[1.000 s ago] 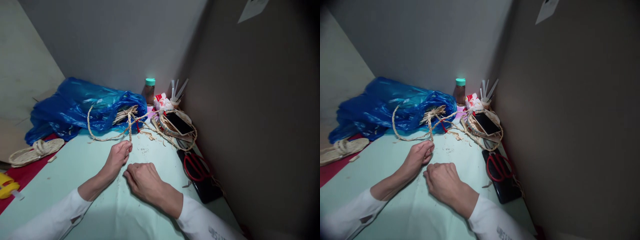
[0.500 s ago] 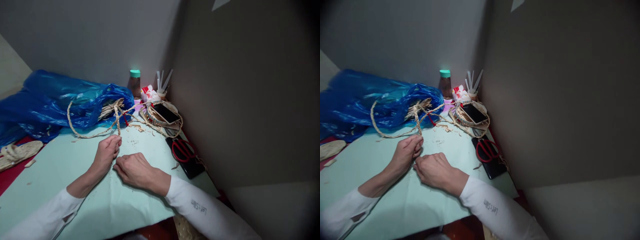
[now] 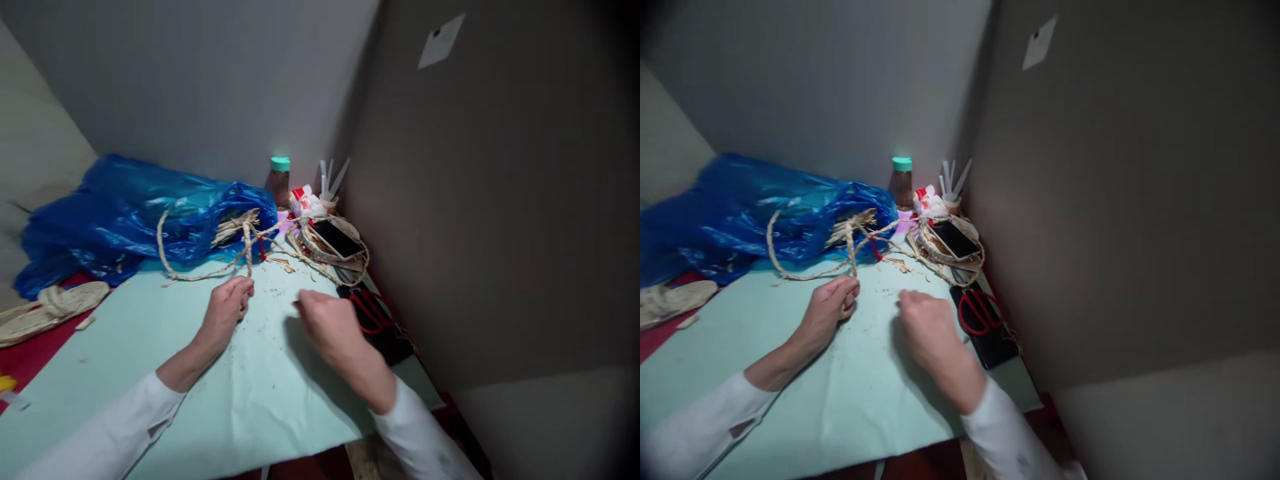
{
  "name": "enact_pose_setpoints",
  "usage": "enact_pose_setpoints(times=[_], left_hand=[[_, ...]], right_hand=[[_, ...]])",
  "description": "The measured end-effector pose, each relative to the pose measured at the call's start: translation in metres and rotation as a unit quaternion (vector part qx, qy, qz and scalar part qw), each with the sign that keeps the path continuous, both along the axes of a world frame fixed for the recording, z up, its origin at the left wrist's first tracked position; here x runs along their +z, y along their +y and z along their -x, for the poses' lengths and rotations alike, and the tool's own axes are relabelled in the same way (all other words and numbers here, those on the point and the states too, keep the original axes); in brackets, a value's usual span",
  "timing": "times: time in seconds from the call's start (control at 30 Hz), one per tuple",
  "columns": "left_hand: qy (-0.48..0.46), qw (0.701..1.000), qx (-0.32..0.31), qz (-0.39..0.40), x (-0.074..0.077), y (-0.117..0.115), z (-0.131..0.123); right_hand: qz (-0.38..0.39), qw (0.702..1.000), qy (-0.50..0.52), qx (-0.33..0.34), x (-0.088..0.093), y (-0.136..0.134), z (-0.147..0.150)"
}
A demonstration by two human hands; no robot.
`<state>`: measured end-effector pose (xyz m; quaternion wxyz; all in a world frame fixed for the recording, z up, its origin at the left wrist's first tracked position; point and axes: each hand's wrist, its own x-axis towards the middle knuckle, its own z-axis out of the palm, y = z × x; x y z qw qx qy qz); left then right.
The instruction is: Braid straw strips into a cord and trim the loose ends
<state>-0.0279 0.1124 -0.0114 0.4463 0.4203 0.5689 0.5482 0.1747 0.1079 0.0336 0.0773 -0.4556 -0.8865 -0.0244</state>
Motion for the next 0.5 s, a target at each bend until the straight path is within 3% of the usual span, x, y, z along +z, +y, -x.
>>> enact_pose_setpoints(times=[0.07, 0.17, 0.3, 0.5], left_hand=[[-0.007, 1.0, -0.004, 0.002, 0.001, -0.002, 0.0], [-0.019, 1.0, -0.016, -0.002, 0.002, -0.004, -0.001], [-0.034, 0.999, -0.025, -0.004, 0.006, -0.007, -0.001], [-0.05, 0.998, -0.017, -0.019, 0.012, -0.011, 0.002]], right_hand=[[-0.028, 0.991, -0.038, -0.125, 0.002, 0.003, -0.032], [-0.05, 0.974, -0.103, -0.193, -0.008, 0.008, -0.071], [-0.064, 0.974, -0.116, -0.183, -0.023, 0.007, -0.09], [-0.099, 0.969, -0.133, -0.182, -0.025, 0.008, -0.091]])
